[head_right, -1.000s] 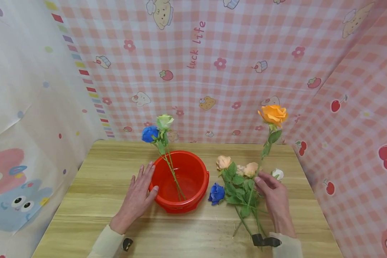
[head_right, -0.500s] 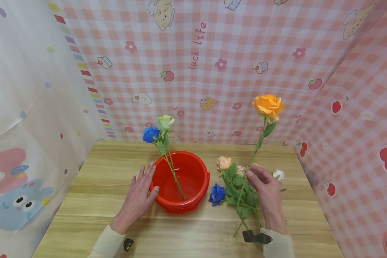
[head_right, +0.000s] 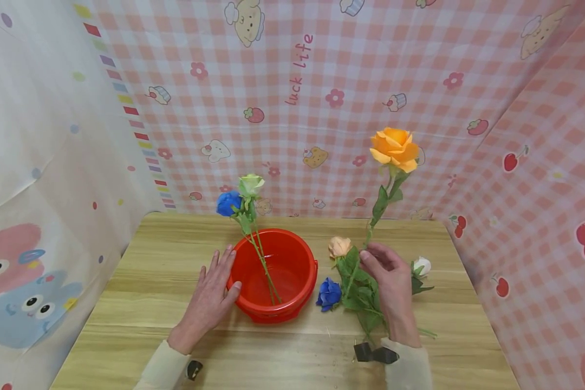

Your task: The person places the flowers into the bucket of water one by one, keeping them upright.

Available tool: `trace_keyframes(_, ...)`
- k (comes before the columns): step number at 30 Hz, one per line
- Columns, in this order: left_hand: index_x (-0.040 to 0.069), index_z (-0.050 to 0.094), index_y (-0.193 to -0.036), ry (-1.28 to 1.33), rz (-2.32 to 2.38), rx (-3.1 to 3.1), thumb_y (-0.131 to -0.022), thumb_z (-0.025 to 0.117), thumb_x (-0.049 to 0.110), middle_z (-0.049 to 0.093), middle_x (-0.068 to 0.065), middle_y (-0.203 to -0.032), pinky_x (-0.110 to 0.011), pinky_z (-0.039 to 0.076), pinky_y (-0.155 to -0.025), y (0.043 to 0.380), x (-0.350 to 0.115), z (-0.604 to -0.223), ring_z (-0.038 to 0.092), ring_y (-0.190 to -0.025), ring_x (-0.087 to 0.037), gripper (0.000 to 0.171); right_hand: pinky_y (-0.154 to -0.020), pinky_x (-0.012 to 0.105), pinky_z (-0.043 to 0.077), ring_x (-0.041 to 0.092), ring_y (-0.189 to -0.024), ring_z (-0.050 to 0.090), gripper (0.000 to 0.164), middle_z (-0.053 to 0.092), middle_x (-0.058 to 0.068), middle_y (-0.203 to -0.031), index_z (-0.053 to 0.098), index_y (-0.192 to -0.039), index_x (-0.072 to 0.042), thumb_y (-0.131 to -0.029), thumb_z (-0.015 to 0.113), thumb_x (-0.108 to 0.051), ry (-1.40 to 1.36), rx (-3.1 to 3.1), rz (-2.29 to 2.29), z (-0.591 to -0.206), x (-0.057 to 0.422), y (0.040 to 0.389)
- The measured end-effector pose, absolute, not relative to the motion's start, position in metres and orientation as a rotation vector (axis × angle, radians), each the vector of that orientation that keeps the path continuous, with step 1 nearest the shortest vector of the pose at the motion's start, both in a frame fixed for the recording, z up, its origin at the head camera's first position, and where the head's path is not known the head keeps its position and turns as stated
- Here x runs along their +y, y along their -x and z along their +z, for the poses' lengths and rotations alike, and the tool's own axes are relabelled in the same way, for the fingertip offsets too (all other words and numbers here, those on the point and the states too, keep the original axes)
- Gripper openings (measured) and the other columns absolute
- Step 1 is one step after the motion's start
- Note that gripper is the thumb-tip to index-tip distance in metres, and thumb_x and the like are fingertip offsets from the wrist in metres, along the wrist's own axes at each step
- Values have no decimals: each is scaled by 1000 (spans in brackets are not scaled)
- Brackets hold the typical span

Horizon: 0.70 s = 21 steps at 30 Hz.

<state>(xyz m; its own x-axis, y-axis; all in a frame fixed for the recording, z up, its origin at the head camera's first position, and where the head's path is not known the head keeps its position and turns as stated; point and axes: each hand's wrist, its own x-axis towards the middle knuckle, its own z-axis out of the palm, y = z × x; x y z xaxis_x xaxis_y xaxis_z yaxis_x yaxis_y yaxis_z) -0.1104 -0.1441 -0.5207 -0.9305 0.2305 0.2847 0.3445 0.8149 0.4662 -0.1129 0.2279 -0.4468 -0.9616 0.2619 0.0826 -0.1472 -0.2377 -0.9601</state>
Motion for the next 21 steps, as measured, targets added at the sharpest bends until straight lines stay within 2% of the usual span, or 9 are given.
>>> trace_keyframes(14, 7, 29, -164, 441, -774, -2775, -102, 54, 34, 22, -6, -171, -75, 21, -115, 110, -145, -522, 22, -155, -42, 71, -80, 28, 61, 13, -88, 72, 18, 74, 1, -95, 73, -108, -3, -94, 69, 6, 93, -1772, 2242, -435, 199, 122)
trace_keyframes(21, 8, 28, -164, 440, -789, -2782, -103, 56, 31, 22, -6, -171, -74, 18, -117, 110, -145, -522, 18, -156, -40, 71, -80, 28, 62, 13, -87, 72, 17, 74, 1, -96, 71, -111, 2, -94, 70, 6, 35, -1795, 2234, -427, 186, 126)
